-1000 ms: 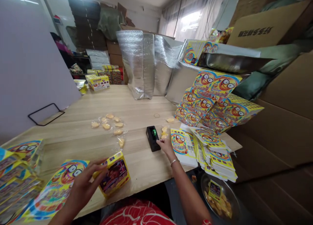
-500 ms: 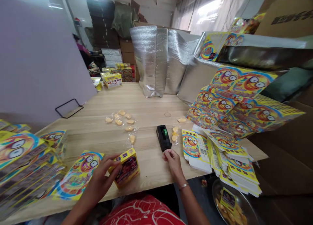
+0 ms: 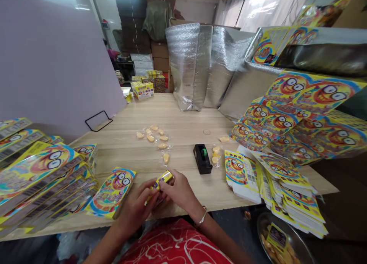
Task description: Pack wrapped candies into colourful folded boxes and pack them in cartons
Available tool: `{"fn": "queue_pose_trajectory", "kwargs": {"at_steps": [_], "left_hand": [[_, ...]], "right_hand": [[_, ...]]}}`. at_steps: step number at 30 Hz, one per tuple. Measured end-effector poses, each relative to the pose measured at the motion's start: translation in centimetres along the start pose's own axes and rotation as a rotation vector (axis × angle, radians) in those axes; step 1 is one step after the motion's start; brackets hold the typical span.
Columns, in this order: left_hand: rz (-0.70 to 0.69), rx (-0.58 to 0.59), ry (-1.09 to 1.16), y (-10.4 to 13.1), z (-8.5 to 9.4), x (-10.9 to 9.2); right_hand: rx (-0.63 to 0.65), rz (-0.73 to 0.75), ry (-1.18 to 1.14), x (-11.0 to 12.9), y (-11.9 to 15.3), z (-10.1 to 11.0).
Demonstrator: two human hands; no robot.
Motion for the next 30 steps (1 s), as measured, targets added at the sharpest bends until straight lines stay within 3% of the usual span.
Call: {"fn": "queue_pose_trajectory", "kwargs": {"at_steps": [3, 8, 11, 13, 16, 18, 22, 24, 27, 30], "left_hand": [[0.030, -0.020, 0.029, 0.5, -0.2, -0.2], [0.379, -0.144, 0.152, 1.0, -1.0, 2.0], [0.462, -0.082, 0.127, 0.6, -1.5, 3.4], [0.475, -0.027, -0.011, 0.5, -1.8, 3.9], [0.448, 0.015, -0.316, 1.3, -2.6, 4.1], [0.420, 0.095, -0.455, 2.3, -3.4, 4.1], [0.410, 0.382, -0.413, 4.1, -4.4, 4.3], [0.394, 0.449, -0.363, 4.5, -4.0, 4.1], [0.227, 0.555, -0.288, 5.2, -3.5, 3.4], [0.103, 0.641, -0.279, 6.4, -4.0, 3.1]], "right_hand": [[0.116, 0.058, 0.115, -1.4, 0.1, 0.6], [-0.159, 0.246, 0.476, -5.2, 0.2, -0.3], [-0.165, 0.253, 0.506, -7.3, -0.2, -0.7], [-0.129, 0.249, 0.518, -8.0, -0.9, -0.2], [-0.066, 0.215, 0.560, -8.1, -3.2, 1.5], [-0.098, 0.201, 0.592, -7.8, -5.5, 2.6], [-0.252, 0.212, 0.672, -6.9, -10.6, 2.4], [-0.268, 0.217, 0.728, -6.7, -12.4, 1.7], [-0.203, 0.248, 0.790, -7.1, -13.0, 1.4], [-0.144, 0.281, 0.805, -8.2, -10.4, 3.4]]}}
Point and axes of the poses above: each hand's wrist, its own y-axis away from the middle knuckle, its own z-axis out of the back of the hand, x = y × z, the point moved 1 cm from there along -y, towards the middle knuckle, and after that the axes turned 1 degree about z, right-handed, at the moved point
